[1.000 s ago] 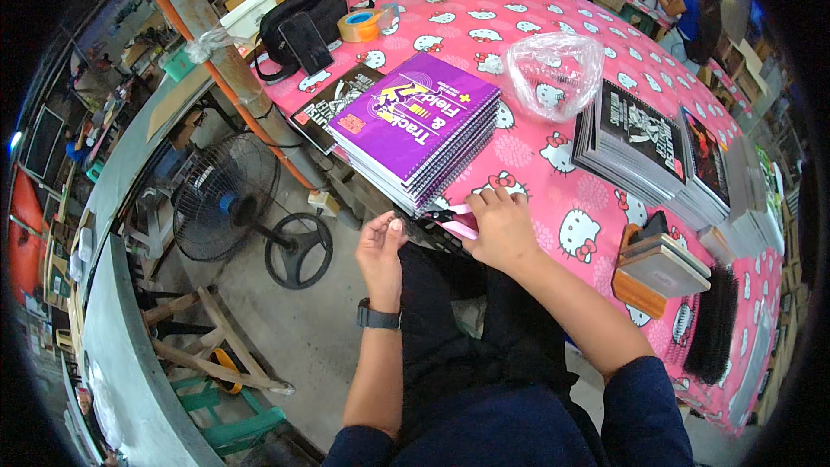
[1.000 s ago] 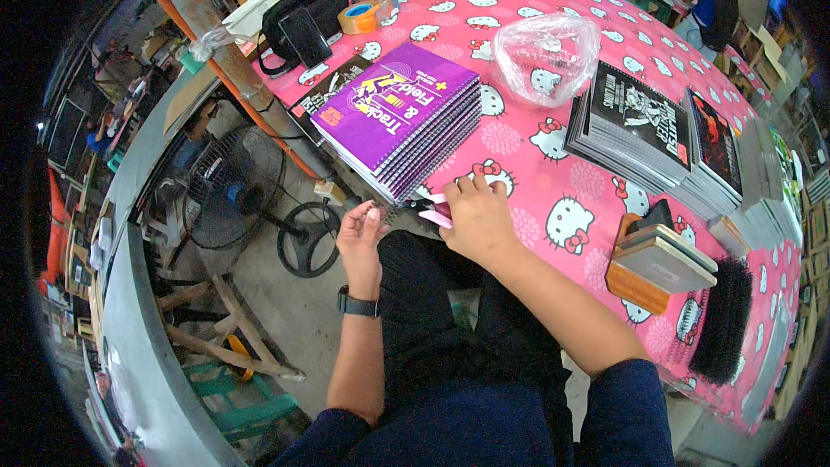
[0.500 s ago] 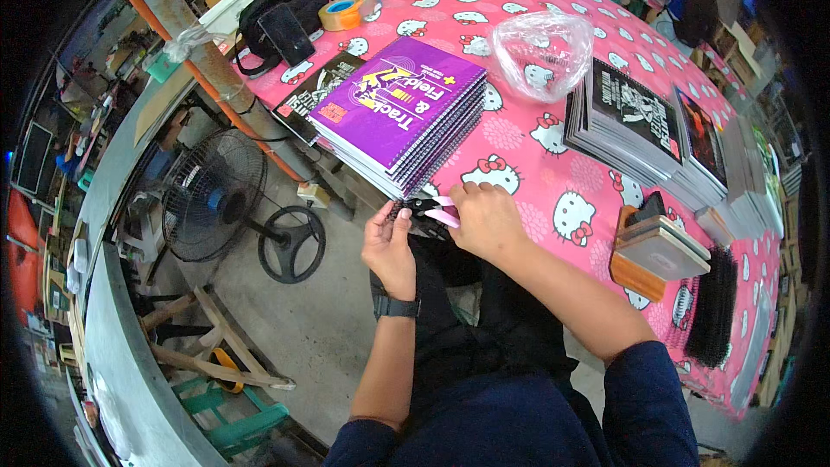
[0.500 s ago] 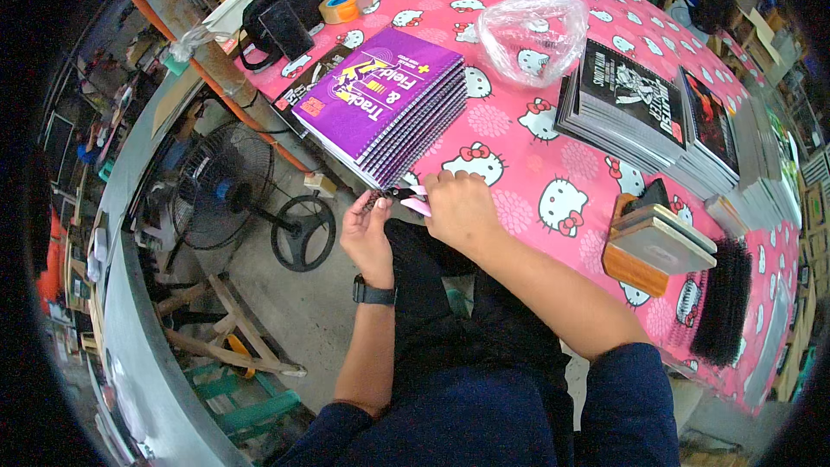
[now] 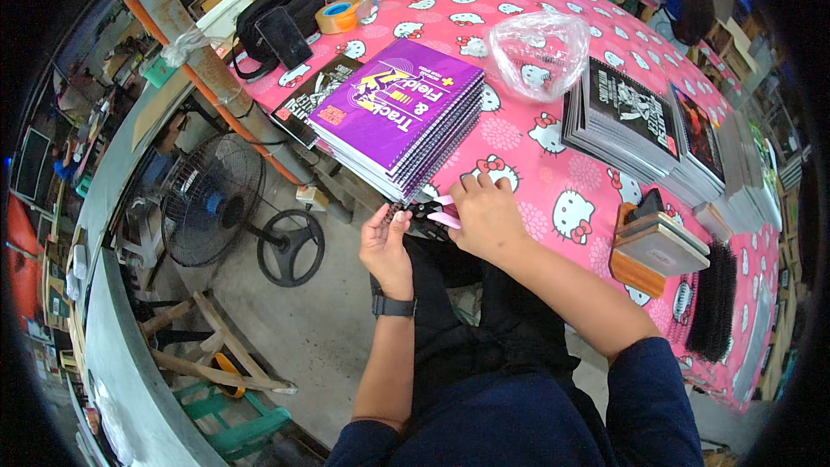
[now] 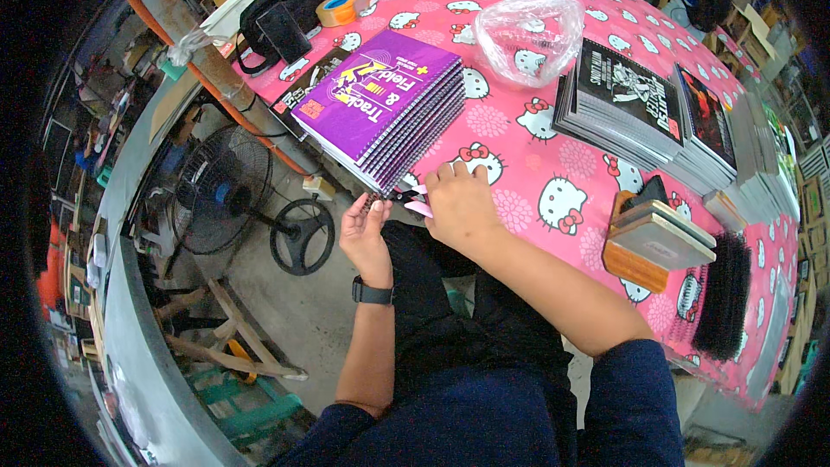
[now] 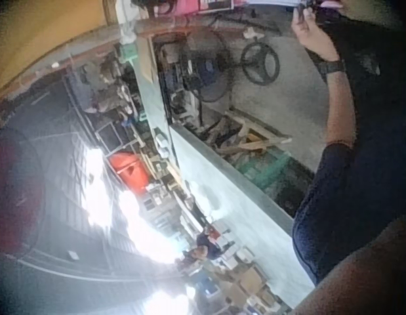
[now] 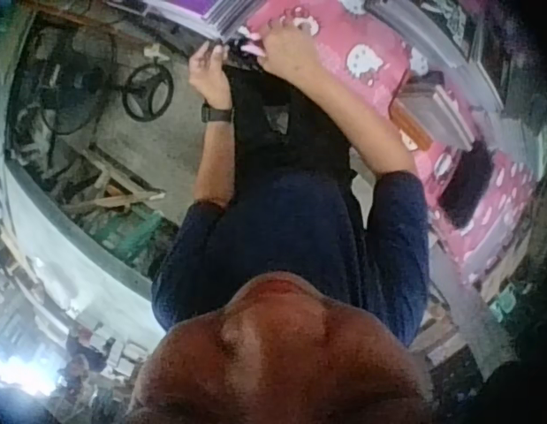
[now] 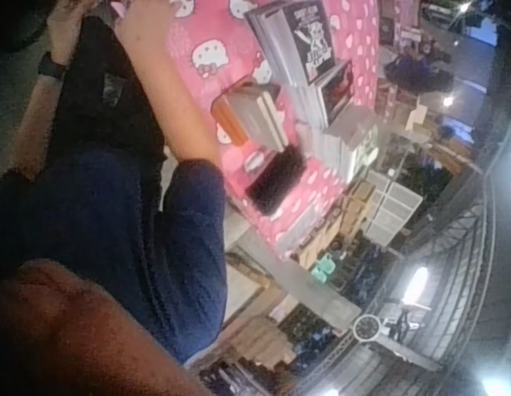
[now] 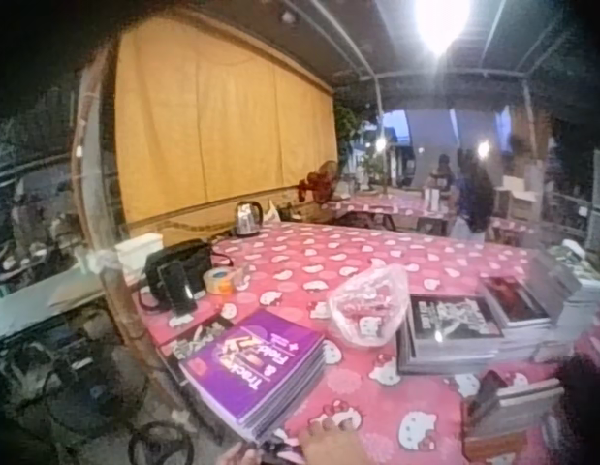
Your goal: The person organizes stacks of notebooks on a table, moves a plastic bag, and then uses a small pink tool to trim or press down a binding element on the edge of a purple notebook.
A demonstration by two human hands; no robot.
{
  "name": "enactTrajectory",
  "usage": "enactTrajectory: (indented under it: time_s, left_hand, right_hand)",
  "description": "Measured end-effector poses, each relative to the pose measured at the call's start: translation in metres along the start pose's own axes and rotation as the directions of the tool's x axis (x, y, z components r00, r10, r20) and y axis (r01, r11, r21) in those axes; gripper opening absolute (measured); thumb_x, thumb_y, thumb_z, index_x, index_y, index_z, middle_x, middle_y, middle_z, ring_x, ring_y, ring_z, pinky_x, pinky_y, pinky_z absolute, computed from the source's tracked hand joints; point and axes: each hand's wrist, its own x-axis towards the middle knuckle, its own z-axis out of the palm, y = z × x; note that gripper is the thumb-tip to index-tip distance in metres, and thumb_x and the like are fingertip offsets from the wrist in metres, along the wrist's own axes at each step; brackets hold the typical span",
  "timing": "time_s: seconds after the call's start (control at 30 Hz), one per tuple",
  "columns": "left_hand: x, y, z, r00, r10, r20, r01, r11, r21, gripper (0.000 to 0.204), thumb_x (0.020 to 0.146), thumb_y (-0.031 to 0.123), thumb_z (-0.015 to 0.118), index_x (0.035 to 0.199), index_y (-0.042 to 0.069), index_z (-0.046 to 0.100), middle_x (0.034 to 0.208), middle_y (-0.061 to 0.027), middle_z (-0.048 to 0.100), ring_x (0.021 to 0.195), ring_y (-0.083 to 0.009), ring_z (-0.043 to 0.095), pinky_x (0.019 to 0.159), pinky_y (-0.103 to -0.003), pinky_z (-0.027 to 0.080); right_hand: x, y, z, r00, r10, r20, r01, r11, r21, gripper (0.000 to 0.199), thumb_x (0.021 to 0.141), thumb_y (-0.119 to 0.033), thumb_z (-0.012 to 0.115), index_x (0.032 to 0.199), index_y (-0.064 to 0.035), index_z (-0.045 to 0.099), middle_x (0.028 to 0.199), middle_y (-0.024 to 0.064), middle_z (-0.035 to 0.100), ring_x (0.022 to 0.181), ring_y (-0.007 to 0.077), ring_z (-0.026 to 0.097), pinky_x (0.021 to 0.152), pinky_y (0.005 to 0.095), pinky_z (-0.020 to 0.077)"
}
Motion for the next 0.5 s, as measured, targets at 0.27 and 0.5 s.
enactTrajectory:
  time_s: [0.27,0.5]
  left_hand:
    - [0.0008,0.0005,-0.0021,1.0,-0.015,0.005,0.015,1.0,0.011,0.023,0.085,-0.002,0.056,0.106,-0.008,0.05,0.095,-0.0136,0.06,0.082,-0.0178,0.062,0.073,-0.024,0.051]
    - [0.0011,0.0001,-0.0034,1.0,-0.026,-0.001,0.026,1.0,0.009,0.023,0.085,-0.002,0.056,0.105,-0.008,0.05,0.094,-0.0131,0.06,0.082,-0.0174,0.062,0.072,-0.024,0.051]
  right_hand:
    - [-0.0008,0.0021,0.0011,1.0,0.008,-0.019,-0.007,0.999,0.051,0.035,0.061,-0.024,0.071,0.09,-0.0067,0.059,0.09,0.0092,0.058,0.091,0.0246,0.055,0.076,0.0411,0.0389]
    - [0.005,0.0014,0.005,0.998,0.013,0.059,-0.019,0.993,0.115,0.032,0.061,-0.026,0.071,0.082,-0.0048,0.059,0.081,0.0118,0.06,0.082,0.0271,0.061,0.07,0.0398,0.0462]
